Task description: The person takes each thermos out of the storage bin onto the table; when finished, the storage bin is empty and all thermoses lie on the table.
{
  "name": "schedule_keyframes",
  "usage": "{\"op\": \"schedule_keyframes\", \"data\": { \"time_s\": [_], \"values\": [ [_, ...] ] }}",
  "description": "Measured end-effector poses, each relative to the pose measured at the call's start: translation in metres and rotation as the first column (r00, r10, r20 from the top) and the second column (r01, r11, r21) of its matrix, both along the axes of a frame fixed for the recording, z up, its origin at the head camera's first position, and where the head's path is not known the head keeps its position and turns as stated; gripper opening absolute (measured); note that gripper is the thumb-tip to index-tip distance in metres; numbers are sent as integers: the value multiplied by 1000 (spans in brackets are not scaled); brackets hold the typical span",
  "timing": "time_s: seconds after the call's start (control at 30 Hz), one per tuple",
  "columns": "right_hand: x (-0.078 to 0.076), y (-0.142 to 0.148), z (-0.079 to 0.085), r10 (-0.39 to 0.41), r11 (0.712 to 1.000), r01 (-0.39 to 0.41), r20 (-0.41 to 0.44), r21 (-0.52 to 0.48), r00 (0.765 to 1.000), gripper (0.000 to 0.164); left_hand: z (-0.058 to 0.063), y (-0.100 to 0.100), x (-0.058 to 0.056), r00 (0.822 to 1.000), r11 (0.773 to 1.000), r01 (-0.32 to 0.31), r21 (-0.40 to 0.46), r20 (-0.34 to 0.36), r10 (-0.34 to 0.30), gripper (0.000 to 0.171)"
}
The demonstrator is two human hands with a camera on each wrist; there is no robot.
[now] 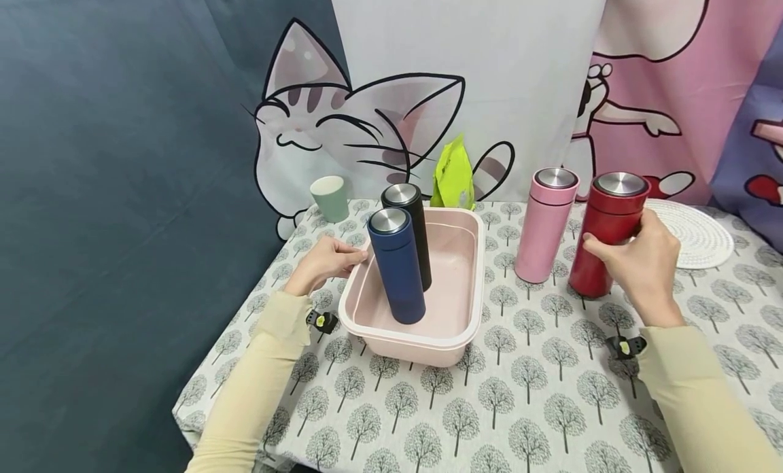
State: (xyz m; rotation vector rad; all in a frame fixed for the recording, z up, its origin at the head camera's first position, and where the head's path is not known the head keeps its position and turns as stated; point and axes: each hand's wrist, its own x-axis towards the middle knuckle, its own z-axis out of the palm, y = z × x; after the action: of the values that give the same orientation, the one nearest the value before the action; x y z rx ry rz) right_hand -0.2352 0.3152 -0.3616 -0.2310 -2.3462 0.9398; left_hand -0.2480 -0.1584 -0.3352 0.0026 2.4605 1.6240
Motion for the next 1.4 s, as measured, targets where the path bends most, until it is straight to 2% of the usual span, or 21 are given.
{"op": "schedule_keyframes", "data": {
  "time_s": [0.23,0.43,0.7,0.8,0.93,1.13,1.27,1.4],
  "values": [
    [-1,6,-9,-24,1000,24,69,-1,997,57,-3,2,2,1000,1000,9,6,7,-10,26],
    [0,13,-11,-44,999,46,90,-24,995,56,-3,2,3,1000,1000,15,-8,-3,-15,26],
    [1,16,-10,-1,1000,0,67,5,998,49,0,-1,2,1000,1000,-6,-18,-9,6,25],
    [0,15,-9,28,1000,-28,88,1,996,54,1,-2,2,1000,1000,-11,-19,-11,10,25],
    [1,16,-8,71,997,-65,167,-45,983,68,0,-4,3,1000,1000,-16,-20,-3,16,26],
    [10,19,-4,75,993,-51,233,-108,970,80,0,-2,2,1000,1000,-15,-16,6,16,26],
    [16,20,-2,73,984,-39,191,-173,979,81,-1,-1,0,1000,1000,-7,-16,8,7,27],
    [24,20,-2,68,954,-22,147,-298,987,82,0,0,0,1000,1000,-7,-16,2,7,27]
  ]
}}
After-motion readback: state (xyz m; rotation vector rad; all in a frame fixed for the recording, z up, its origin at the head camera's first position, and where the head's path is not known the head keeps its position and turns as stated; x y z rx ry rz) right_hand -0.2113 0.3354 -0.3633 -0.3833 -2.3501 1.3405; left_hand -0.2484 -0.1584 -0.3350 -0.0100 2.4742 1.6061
